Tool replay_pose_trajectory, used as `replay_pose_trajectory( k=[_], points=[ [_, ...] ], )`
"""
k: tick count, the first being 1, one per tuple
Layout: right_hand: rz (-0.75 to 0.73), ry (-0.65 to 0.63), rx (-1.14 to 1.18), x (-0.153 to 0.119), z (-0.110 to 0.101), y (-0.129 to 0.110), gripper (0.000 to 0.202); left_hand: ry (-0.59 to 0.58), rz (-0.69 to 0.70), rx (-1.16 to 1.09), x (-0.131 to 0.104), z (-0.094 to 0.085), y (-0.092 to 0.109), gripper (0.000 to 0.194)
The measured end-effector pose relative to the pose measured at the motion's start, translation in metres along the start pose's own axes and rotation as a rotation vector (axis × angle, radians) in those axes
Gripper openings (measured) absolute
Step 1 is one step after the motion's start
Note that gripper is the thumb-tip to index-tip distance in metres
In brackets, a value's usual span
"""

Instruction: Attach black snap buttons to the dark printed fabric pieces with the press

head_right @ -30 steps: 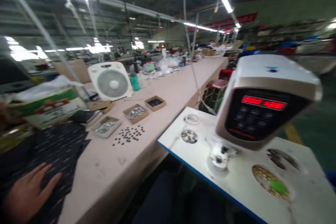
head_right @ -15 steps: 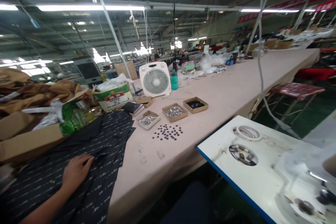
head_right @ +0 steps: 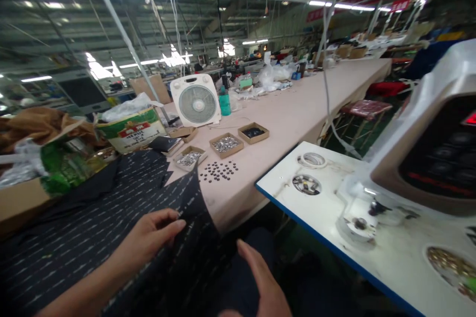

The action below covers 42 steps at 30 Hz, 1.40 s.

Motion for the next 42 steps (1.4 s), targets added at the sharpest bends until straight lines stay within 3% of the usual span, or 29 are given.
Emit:
replay_pose_trajectory(
  k=[2,5,7,10,13,17,21,24,28,31,34,36,42],
  points=[
    [-0.059,-0.154,0.166,0.012,0.01,-0.027,0.09,-0.167,0.046,-0.072,0.0,0.04,0.013,0.036],
    [-0.049,-0.193,0.391,0.029,0.007,-0.044,0.051,-0.307,0.2,-0.077,0.0,0.074,0.034,0.027],
    [-0.017,-0.185,0.432,0.033,-0.001,-0.038,0.034,-0.265,0.38,0.019,0.003,0.078,0.053,0.024],
    [0.045,-0.202,0.423,0.03,-0.015,-0.023,0.018,-0.1,0.775,0.31,0.005,0.076,0.088,0.034],
    [0.07,-0.288,0.508,0.027,-0.028,-0.019,0.012,-0.14,1.077,0.561,0.009,0.09,0.112,0.062],
    [0.132,-0.371,0.613,0.03,-0.047,-0.02,0.024,-0.212,1.178,0.733,0.027,0.107,0.118,0.106],
    [0.221,-0.449,0.69,0.034,-0.058,-0.014,0.026,-0.202,1.303,0.848,0.028,0.112,0.122,0.103],
    [0.165,-0.426,0.597,0.039,-0.064,-0.016,0.024,-0.317,1.415,0.942,0.017,0.122,0.126,0.092],
    [0.005,-0.382,0.376,0.041,-0.065,-0.031,0.033,-0.563,1.389,1.002,0.014,0.141,0.126,0.081],
    [-0.022,-0.332,0.186,0.037,-0.063,-0.029,0.049,-0.654,1.296,1.024,0.025,0.149,0.121,0.059],
    [-0.032,-0.122,-0.101,0.034,-0.07,-0.016,0.051,-0.708,1.217,1.032,0.036,0.149,0.117,0.029],
    [-0.057,-0.047,-0.224,0.033,-0.078,-0.01,0.045,-0.714,1.165,1.035,0.041,0.147,0.116,0.014],
    [0.025,-0.127,-0.218,0.037,-0.112,-0.013,0.022,-0.734,0.97,1.043,0.061,0.132,0.126,0.018]
  ],
)
Point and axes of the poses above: each hand's wrist, its own x-axis towards the middle knuckle, its own z-axis out of the palm, y = z × x, the point moved 5 cm from there along x, towards the middle knuckle, and after that the axes turned 8 degrees about z, right-handed, at the moved point
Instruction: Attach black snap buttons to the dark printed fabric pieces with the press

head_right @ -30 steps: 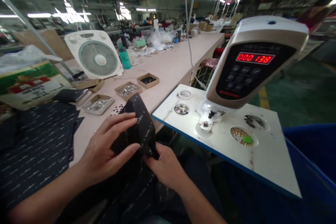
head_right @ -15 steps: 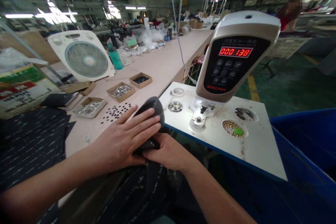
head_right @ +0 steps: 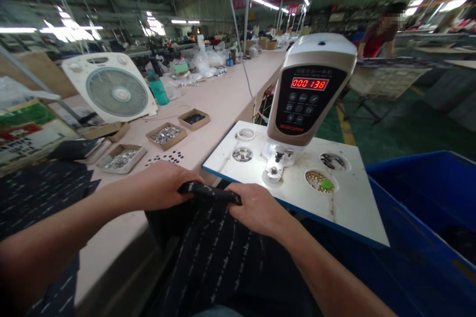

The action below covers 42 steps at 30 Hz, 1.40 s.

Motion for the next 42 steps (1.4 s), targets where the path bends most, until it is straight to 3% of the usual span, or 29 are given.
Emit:
replay_pose_trajectory(
  k=[3,6,12,15,17,19,23,28,34,42],
  points=[
    [0.003,-0.07,0.113,0.002,-0.009,-0.005,0.016,-0.037,-0.032,-0.082,-0.001,-0.007,-0.01,0.02],
    [0.02,-0.107,0.216,0.006,-0.008,-0.006,0.014,-0.002,0.009,-0.077,-0.002,-0.012,-0.011,0.027],
    [0.036,-0.161,0.357,0.013,0.005,-0.004,0.019,0.193,0.091,0.057,-0.002,-0.013,0.016,0.068],
    [-0.003,-0.145,0.413,0.012,0.006,-0.009,0.02,0.187,0.129,-0.015,0.003,-0.002,0.026,0.078],
    [-0.015,-0.144,0.462,0.009,0.005,-0.012,0.021,0.127,0.105,-0.103,0.006,0.006,0.023,0.073],
    [-0.012,-0.154,0.466,0.006,0.004,-0.015,0.019,0.045,0.084,-0.223,0.009,0.011,0.018,0.055],
    [-0.005,-0.129,0.293,0.004,0.002,-0.016,0.02,-0.063,0.092,-0.401,0.012,0.009,0.012,0.037],
    [-0.009,-0.059,0.174,0.011,-0.004,-0.012,0.009,-0.03,0.008,-0.414,0.014,0.004,-0.001,0.029],
    [0.008,-0.097,0.307,0.013,-0.004,-0.012,0.015,-0.019,-0.123,-0.404,0.013,0.003,-0.009,0.023],
    [0.032,-0.03,0.211,0.01,-0.005,-0.022,0.029,-0.012,-0.123,-0.547,0.015,0.005,-0.011,0.028]
  ],
)
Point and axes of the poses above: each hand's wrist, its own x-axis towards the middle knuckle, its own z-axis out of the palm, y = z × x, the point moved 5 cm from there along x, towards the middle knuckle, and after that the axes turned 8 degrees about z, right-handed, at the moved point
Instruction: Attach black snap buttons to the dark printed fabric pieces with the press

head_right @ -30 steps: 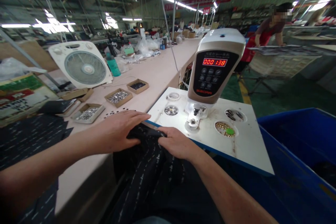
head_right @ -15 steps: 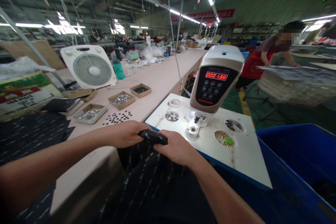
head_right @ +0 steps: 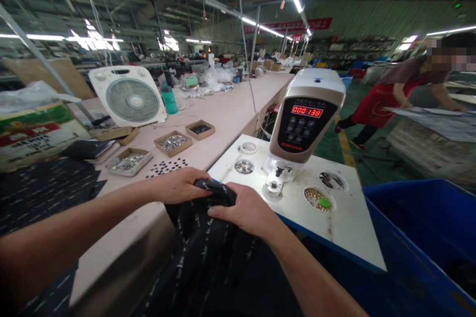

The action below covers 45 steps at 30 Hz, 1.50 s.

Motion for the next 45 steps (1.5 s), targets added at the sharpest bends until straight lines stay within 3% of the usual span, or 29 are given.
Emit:
replay_pose_trajectory(
  k=[4,6,9,12,17,24,31,34,37,45],
  points=[
    [-0.086,-0.062,-0.109,0.002,0.002,-0.004,0.018,-0.004,0.03,0.001,-0.001,-0.004,0.002,0.03],
    [-0.111,-0.033,-0.167,0.003,-0.001,-0.004,0.013,-0.036,0.023,-0.002,-0.001,-0.005,0.003,0.03],
    [-0.1,0.017,-0.229,0.005,-0.003,-0.001,0.007,-0.116,0.002,-0.022,-0.001,-0.002,0.002,0.035],
    [-0.088,-0.022,-0.192,0.004,0.001,-0.001,0.01,-0.165,0.015,0.038,-0.002,0.004,0.0,0.033],
    [-0.067,0.012,-0.189,0.005,0.004,-0.003,0.012,-0.094,0.057,0.123,-0.005,0.011,-0.003,0.025],
    [-0.07,0.038,-0.202,0.003,0.012,-0.002,0.008,-0.011,0.07,-0.148,-0.016,0.026,-0.011,0.01],
    [-0.02,-0.055,-0.237,-0.002,0.025,0.008,0.013,0.0,-0.048,-0.468,-0.027,0.057,-0.024,0.012],
    [-0.033,-0.075,-0.226,-0.002,0.028,0.009,0.009,0.068,-0.042,-0.533,-0.027,0.068,-0.029,0.016],
    [0.003,-0.109,-0.146,-0.001,0.034,0.015,0.006,0.14,-0.014,-0.508,-0.027,0.075,-0.033,0.018],
    [0.128,-0.263,0.381,-0.002,0.054,0.031,0.025,0.175,-0.023,-0.55,-0.036,0.087,-0.043,0.028]
  ],
)
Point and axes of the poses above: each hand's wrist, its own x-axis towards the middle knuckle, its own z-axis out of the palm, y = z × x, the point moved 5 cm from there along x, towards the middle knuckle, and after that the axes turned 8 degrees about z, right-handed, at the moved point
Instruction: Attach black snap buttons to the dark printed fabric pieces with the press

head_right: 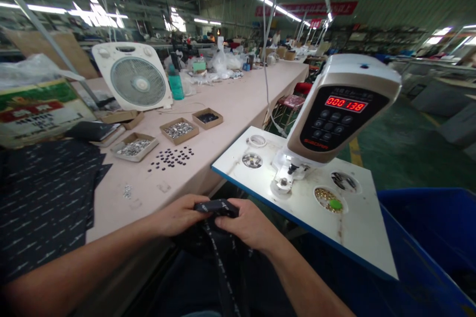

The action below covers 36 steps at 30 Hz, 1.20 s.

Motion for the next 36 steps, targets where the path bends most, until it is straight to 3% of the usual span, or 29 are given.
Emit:
replay_pose_trajectory(
  k=[9,20,29,36],
  points=[
    [0.099,-0.028,0.043,0.013,0.011,0.005,0.036,0.063,-0.224,-0.805,-0.025,0.024,-0.019,0.038],
    [0.219,-0.035,0.032,0.041,0.021,0.006,0.028,-0.062,-0.22,-0.896,-0.031,0.018,-0.044,0.037],
    [0.281,-0.014,-0.073,0.061,0.025,0.006,0.023,0.062,-0.253,-1.033,-0.033,0.018,-0.073,0.037],
    [0.291,-0.053,-0.161,0.078,0.027,0.004,0.027,0.094,-0.268,-1.158,-0.037,0.017,-0.09,0.039]
  ],
)
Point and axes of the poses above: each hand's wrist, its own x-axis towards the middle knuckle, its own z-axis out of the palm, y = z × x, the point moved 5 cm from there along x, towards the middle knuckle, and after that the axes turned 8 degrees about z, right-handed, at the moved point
